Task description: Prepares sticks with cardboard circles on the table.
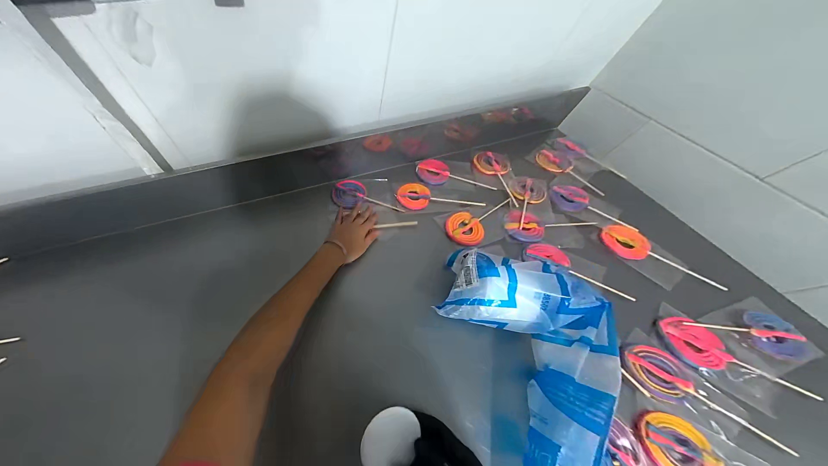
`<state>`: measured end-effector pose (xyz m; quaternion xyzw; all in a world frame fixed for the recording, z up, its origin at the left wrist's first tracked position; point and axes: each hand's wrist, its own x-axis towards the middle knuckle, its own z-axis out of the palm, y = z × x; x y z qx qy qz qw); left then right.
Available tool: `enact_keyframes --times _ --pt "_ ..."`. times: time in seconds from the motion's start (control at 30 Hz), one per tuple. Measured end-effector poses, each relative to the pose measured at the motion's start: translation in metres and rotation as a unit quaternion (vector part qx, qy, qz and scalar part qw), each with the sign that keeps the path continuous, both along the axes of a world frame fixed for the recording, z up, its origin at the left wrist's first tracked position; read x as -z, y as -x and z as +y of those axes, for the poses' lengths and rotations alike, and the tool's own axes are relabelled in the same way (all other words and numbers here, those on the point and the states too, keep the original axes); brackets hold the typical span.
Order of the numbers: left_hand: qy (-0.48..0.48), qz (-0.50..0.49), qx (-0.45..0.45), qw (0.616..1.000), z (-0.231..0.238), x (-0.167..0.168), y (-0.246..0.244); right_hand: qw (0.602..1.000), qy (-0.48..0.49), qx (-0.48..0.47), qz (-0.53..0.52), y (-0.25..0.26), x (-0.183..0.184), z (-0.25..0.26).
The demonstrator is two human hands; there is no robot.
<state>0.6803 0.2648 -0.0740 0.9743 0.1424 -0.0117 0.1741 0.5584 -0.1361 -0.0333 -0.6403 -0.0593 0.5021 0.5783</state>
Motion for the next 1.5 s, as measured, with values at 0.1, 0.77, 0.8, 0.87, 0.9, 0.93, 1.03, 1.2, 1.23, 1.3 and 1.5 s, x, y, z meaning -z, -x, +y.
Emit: enact_keyframes --times 0.1,0.77,0.8,0.87,0.9,0.93,1.03,1.2,1.23,1.3,1.5 --pt "0.001 -0.007 0.032 0.999 -0.019 -0.003 0.091 0.992 0.032 0.093 -0.084 -0.010 -0.014 0.024" --pt "0.002 -0.060 -0.166 0.984 -0.121 -0.002 0.530 0.909 0.097 -0.127 -0.384 0.203 -0.028 0.181" --pt "0.007 -0.065 -0.164 0.984 -0.118 -0.003 0.537 0.894 0.096 -0.134 -0.416 0.214 -0.033 0.184" --pt "0.022 -0.055 -0.159 0.986 -0.114 -0.006 0.549 0.886 0.102 -0.147 -0.428 0.232 -0.046 0.192" --pt "0.034 -0.044 -0.158 0.986 -0.114 -0.008 0.555 0.894 0.102 -0.155 -0.409 0.237 -0.049 0.195" --pt "0.043 -0.043 -0.156 0.986 -0.114 -0.009 0.559 0.906 0.103 -0.165 -0.377 0.241 -0.049 0.199" --pt "0.050 -0.079 -0.130 0.987 -0.116 -0.012 0.569 0.918 0.134 -0.219 -0.304 0.263 -0.048 0.211" --pt "0.057 -0.024 -0.130 0.990 -0.111 -0.027 0.597 0.901 0.129 -0.288 -0.296 0.333 -0.063 0.230" --pt "0.059 -0.013 -0.132 0.989 -0.106 -0.028 0.608 0.886 0.123 -0.326 -0.306 0.340 -0.067 0.234" --pt "0.045 0.004 -0.135 0.990 -0.089 -0.025 0.637 0.842 0.114 -0.382 -0.363 0.345 -0.065 0.237" --pt "-0.001 0.098 -0.200 0.975 0.007 -0.047 0.731 0.754 0.253 -0.228 -0.561 0.254 -0.059 0.139"
